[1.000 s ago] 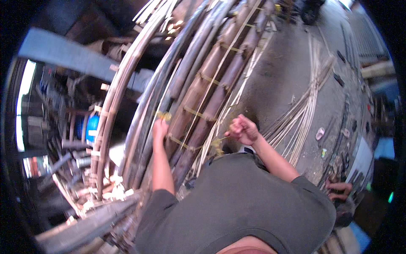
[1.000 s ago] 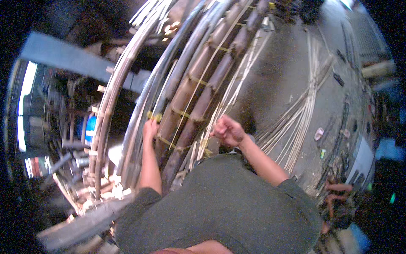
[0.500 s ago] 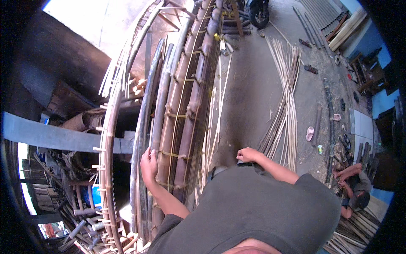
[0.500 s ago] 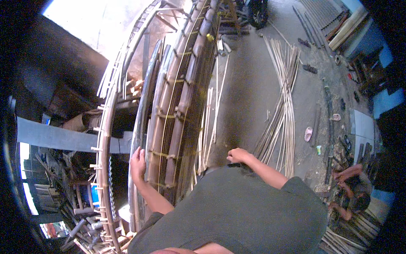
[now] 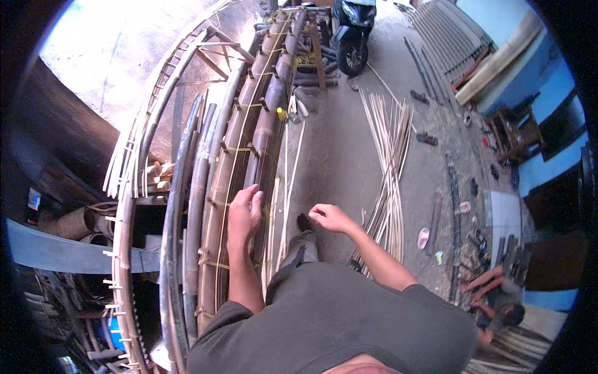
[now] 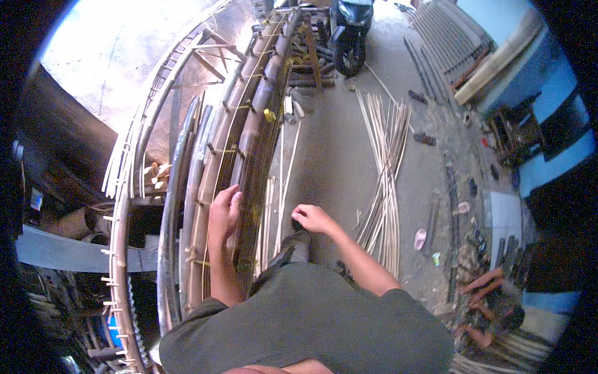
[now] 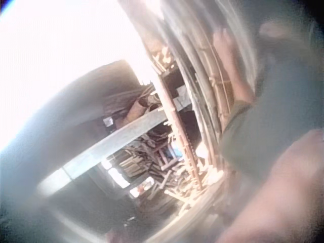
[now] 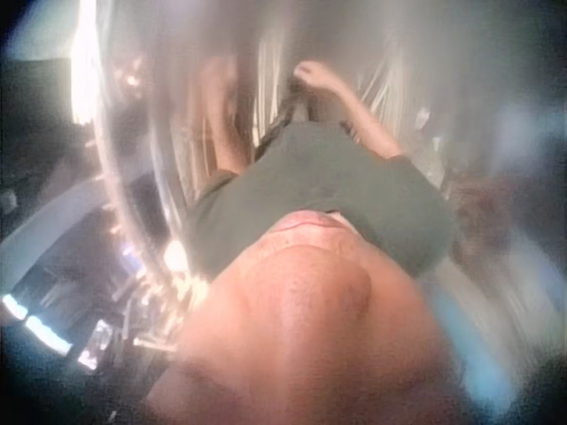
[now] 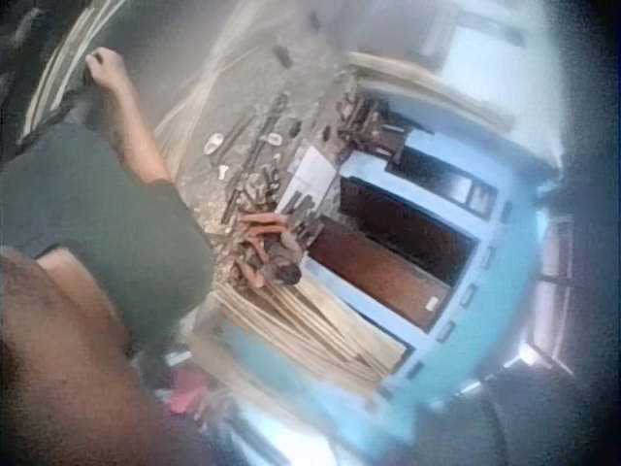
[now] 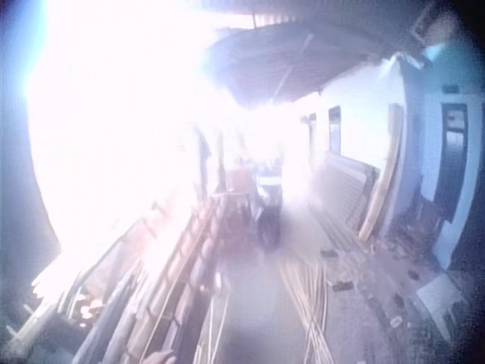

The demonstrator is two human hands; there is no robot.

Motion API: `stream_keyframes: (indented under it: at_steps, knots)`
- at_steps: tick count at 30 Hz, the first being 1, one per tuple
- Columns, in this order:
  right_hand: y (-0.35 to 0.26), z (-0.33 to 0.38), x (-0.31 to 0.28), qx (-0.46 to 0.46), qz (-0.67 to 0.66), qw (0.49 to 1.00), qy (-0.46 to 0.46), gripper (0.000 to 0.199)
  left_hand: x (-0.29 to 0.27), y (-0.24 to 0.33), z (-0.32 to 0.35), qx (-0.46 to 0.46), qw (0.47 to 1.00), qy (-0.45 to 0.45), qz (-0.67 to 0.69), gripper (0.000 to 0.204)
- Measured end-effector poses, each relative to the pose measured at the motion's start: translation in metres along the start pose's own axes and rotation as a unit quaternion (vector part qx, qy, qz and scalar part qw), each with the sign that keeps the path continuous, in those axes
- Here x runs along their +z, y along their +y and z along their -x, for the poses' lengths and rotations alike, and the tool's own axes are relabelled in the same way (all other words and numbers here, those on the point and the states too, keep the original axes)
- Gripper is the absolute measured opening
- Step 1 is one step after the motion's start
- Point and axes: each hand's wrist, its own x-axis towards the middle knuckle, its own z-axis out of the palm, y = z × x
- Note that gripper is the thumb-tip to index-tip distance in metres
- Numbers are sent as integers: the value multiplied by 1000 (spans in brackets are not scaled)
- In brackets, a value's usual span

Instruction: The person ties bundles of bamboo poles together using yellow string. They repeatedly wrap the string around the poles and tie knots to secure them.

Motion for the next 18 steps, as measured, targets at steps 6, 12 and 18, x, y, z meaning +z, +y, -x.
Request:
stream_keyframes:
  at_steps: [6,12,18]
  knots:
    - [-48,-129,-73,-71,4,993,97,25,71,-5,-110,42,998,-35,35,24]
    - [-62,-255,-117,-122,28,978,166,25,92,-12,-181,-33,993,-64,91,25]
    - [-61,-348,-134,-275,211,929,133,30,101,-32,-216,-134,986,-45,86,27]
